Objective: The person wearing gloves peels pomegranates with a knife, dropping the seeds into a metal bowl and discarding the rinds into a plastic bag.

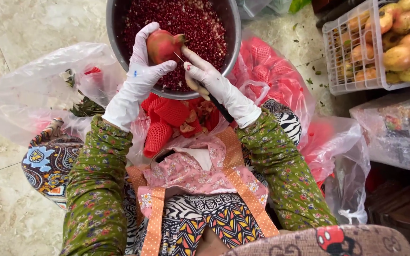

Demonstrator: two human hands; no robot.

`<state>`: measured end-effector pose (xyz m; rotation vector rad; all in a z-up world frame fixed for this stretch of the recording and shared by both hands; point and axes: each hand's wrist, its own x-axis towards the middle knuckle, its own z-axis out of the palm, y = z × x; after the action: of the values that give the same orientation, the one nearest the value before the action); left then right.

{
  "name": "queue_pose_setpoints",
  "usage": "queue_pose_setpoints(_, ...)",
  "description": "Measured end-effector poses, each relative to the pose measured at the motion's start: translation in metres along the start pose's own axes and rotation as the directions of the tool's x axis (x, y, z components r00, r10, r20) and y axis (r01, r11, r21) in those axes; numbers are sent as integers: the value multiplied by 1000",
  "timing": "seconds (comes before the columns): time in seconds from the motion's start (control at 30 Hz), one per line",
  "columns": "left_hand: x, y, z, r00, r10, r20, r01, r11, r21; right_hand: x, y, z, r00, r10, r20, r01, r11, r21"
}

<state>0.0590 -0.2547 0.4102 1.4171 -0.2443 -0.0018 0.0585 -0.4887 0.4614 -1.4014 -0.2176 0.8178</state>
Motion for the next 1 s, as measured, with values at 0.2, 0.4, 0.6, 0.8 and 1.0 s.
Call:
queue_pose_setpoints(0.2, -3, 3, 0, 1000, 9, -8, -11, 988, -155, -1, 10, -13, 998, -35, 47, 41, 989, -140)
queue_pose_setpoints(0.4, -1, 4, 1, 930, -316, 190, 366, 745, -557, 8, 26, -28, 983, -94, 158, 111, 988, -106)
queue_pose_setpoints(0.6, -3, -22, -9, 772, -475, 423, 630, 479, -612, 2, 19, -26, 982, -37, 187, 72, 980, -187)
queue_pose_setpoints(0.8, 20, -53, 15, 952, 231, -199, -175, 949, 264, 1, 19, -17, 994, -30, 104, 16, 991, 130)
queue_pose_setpoints(1.0, -1, -1, 13, 988, -136, -69, 112, 955, -276, 5, 23, -14, 996, -50, 77, 50, 999, 0)
